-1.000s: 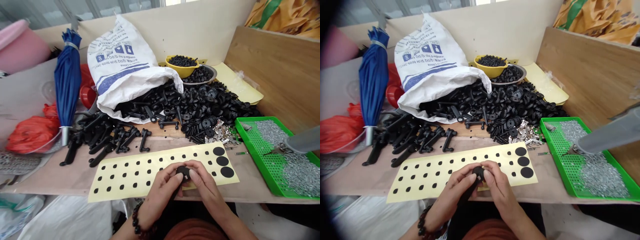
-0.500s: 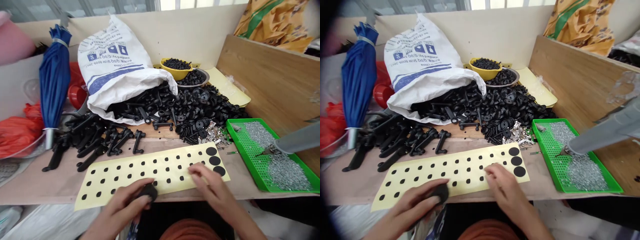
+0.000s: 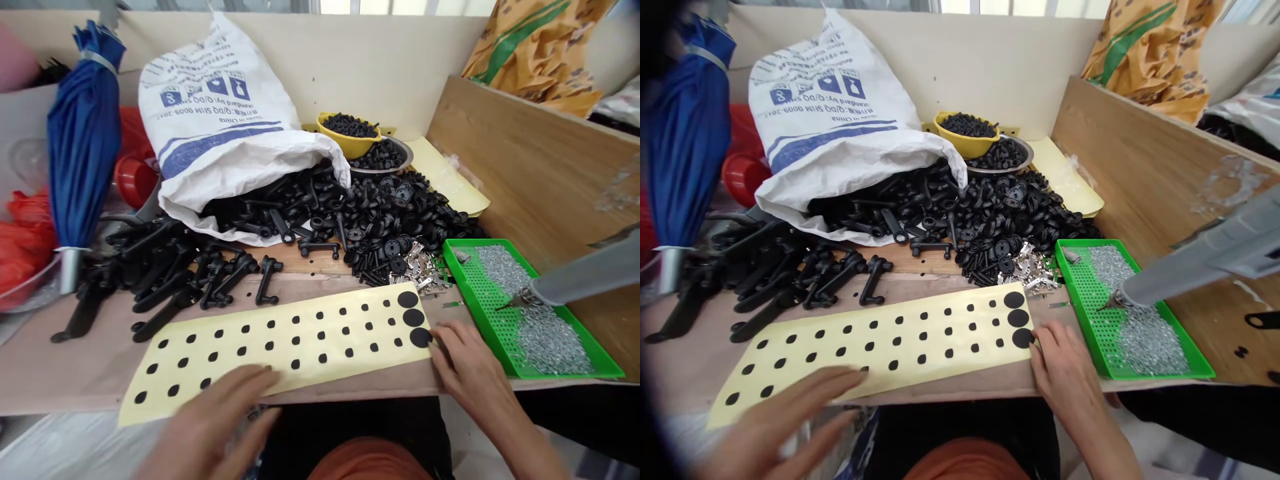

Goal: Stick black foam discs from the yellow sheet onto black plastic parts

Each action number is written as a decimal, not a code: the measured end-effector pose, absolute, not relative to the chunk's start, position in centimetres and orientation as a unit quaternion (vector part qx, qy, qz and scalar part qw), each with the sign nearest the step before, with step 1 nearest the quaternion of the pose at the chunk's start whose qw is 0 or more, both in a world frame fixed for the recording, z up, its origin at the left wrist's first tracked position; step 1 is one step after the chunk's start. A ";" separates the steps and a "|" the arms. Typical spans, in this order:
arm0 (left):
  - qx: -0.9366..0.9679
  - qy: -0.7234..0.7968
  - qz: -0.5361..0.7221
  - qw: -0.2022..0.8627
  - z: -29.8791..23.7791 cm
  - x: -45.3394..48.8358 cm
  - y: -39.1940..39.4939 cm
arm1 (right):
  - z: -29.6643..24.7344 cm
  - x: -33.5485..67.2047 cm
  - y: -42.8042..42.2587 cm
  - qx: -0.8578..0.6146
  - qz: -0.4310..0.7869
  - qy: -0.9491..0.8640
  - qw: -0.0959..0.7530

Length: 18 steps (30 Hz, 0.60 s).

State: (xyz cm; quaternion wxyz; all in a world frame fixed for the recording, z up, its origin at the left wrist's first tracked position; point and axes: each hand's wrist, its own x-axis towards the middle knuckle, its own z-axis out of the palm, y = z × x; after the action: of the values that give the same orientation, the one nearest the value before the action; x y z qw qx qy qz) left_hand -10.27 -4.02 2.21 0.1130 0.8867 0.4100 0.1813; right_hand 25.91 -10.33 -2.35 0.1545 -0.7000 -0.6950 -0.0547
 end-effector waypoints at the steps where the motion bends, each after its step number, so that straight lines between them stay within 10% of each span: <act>1: 0.910 0.362 0.155 0.131 2.5 -7.4 -3.8 | -2.4 25.9 -10.2 -0.700 -0.056 -0.695 0.154; 18: 0.974 0.211 0.052 0.067 0.0 9.6 -2.3 | -2.8 25.8 -9.7 -0.699 0.024 -0.665 0.260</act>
State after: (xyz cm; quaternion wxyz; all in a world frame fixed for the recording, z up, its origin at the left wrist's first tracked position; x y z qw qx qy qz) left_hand 9.64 -2.34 0.03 0.0667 0.9739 0.2106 0.0524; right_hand 25.79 -9.65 -2.80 0.2600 -0.6993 -0.6655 0.0244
